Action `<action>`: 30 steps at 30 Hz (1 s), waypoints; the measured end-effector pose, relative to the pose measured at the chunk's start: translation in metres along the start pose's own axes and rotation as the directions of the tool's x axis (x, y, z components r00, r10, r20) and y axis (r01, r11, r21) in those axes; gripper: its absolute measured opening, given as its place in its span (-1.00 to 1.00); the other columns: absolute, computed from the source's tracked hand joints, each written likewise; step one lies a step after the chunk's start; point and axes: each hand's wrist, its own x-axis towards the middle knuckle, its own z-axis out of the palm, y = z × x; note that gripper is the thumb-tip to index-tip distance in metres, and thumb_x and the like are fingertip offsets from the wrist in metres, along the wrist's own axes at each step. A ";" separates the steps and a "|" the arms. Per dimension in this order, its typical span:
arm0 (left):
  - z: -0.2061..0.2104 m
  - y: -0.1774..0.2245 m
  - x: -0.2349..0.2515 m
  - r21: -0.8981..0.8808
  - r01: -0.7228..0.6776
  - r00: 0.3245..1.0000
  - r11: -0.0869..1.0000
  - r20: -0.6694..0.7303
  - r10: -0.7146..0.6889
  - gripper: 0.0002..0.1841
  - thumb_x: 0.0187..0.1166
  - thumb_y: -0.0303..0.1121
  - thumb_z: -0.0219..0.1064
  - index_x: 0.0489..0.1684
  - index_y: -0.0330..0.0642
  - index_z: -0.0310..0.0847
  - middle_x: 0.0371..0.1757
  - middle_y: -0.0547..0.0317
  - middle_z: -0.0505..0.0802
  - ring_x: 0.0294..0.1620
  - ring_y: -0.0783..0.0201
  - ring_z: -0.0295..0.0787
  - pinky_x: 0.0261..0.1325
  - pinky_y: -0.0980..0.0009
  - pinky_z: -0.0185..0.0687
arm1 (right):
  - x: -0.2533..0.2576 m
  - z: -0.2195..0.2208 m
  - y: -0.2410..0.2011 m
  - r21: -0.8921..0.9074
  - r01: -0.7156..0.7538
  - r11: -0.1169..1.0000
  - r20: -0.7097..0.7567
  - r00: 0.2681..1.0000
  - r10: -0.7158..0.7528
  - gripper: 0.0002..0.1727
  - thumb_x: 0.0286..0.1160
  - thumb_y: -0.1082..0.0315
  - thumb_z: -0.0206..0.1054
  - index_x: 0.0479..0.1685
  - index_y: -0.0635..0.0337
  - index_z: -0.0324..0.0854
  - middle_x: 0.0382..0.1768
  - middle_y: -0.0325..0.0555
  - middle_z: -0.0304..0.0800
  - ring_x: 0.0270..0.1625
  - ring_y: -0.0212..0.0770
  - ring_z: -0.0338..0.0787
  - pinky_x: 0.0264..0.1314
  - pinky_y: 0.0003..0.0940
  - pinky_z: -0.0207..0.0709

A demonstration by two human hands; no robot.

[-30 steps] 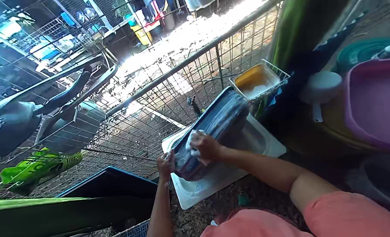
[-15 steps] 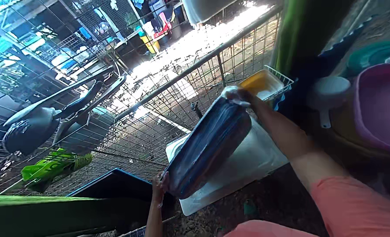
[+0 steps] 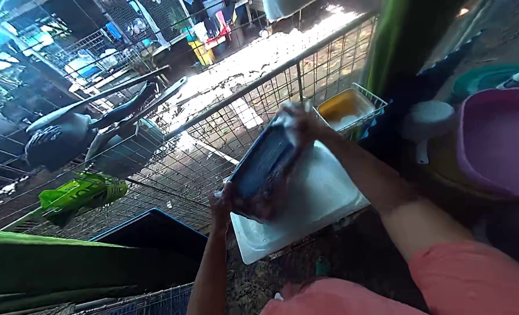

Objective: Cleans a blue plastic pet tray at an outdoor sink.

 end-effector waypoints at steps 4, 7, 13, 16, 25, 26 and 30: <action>-0.003 -0.001 0.008 -0.031 0.013 1.000 0.999 0.022 -0.012 -0.76 0.75 -0.38 0.13 -0.18 -0.37 0.66 -0.41 0.33 0.76 -0.34 0.59 0.70 -0.08 0.54 0.68 | 0.009 -0.003 0.013 0.131 -0.608 0.783 -0.066 0.782 0.619 -0.52 0.56 0.34 0.34 0.44 0.33 0.60 0.46 0.40 0.59 0.53 0.40 0.56 0.52 0.42 0.41; 0.000 0.003 0.020 -0.019 -0.010 0.999 1.000 0.036 0.011 -0.73 0.77 -0.38 0.09 0.02 -0.42 0.64 -0.30 0.26 0.79 -0.26 0.61 0.71 -0.02 0.58 0.67 | -0.017 0.043 -0.109 -0.023 -0.403 0.915 -0.272 0.883 0.382 -0.47 0.44 0.22 0.40 0.35 0.35 0.64 0.42 0.32 0.65 0.46 0.32 0.62 0.37 0.41 0.48; 0.000 -0.011 0.024 -0.046 -0.020 1.000 0.999 0.016 0.020 -0.71 0.79 -0.34 0.09 0.01 -0.35 0.70 -0.29 0.25 0.83 -0.27 0.55 0.74 -0.07 0.52 0.69 | -0.047 0.082 -0.175 0.089 0.262 0.961 -0.235 0.943 -0.236 -0.77 0.34 0.34 0.43 -0.05 0.12 0.85 0.17 -0.08 0.91 0.33 -0.01 0.82 0.42 0.16 0.60; 0.000 -0.015 0.020 -0.104 -0.065 0.998 0.992 -0.026 0.062 -0.74 0.73 -0.35 0.11 -0.33 -0.21 0.68 -0.50 0.43 0.75 -0.43 0.60 0.69 -0.23 0.56 0.67 | -0.017 0.036 -0.073 0.176 0.013 0.984 -0.189 0.982 0.021 -0.64 0.44 0.28 0.34 0.17 0.11 0.83 0.33 -0.06 0.83 0.58 0.16 0.60 0.64 0.58 0.09; 0.010 -0.019 0.017 -0.139 -0.129 0.990 0.982 -0.071 0.120 -0.74 0.70 -0.39 0.19 -0.44 -0.20 0.67 -0.57 0.44 0.74 -0.51 0.60 0.67 -0.30 0.57 0.66 | -0.037 0.087 -0.211 -0.017 -0.073 0.997 -0.080 0.994 0.071 -0.62 0.42 0.26 0.39 0.14 0.27 0.80 0.40 0.27 0.72 0.54 0.32 0.60 0.56 0.39 0.37; 0.009 -0.020 0.016 -0.154 -0.132 0.990 0.979 -0.068 0.122 -0.74 0.69 -0.40 0.20 -0.45 -0.20 0.68 -0.58 0.44 0.75 -0.51 0.60 0.68 -0.31 0.57 0.67 | -0.039 0.085 -0.211 0.021 -0.028 0.999 -0.073 0.997 0.029 -0.64 0.40 0.27 0.40 0.12 0.24 0.82 0.37 0.22 0.76 0.54 0.28 0.63 0.57 0.34 0.40; 0.004 -0.023 0.019 -0.108 -0.124 0.989 0.986 -0.089 0.114 -0.73 0.69 -0.39 0.22 -0.48 -0.22 0.66 -0.57 0.40 0.73 -0.49 0.58 0.67 -0.25 0.53 0.67 | -0.007 0.048 -0.099 -0.004 -0.078 0.997 -0.134 0.988 0.077 -0.62 0.50 0.28 0.30 0.22 0.18 0.81 0.36 0.10 0.79 0.49 0.21 0.67 0.58 0.29 0.40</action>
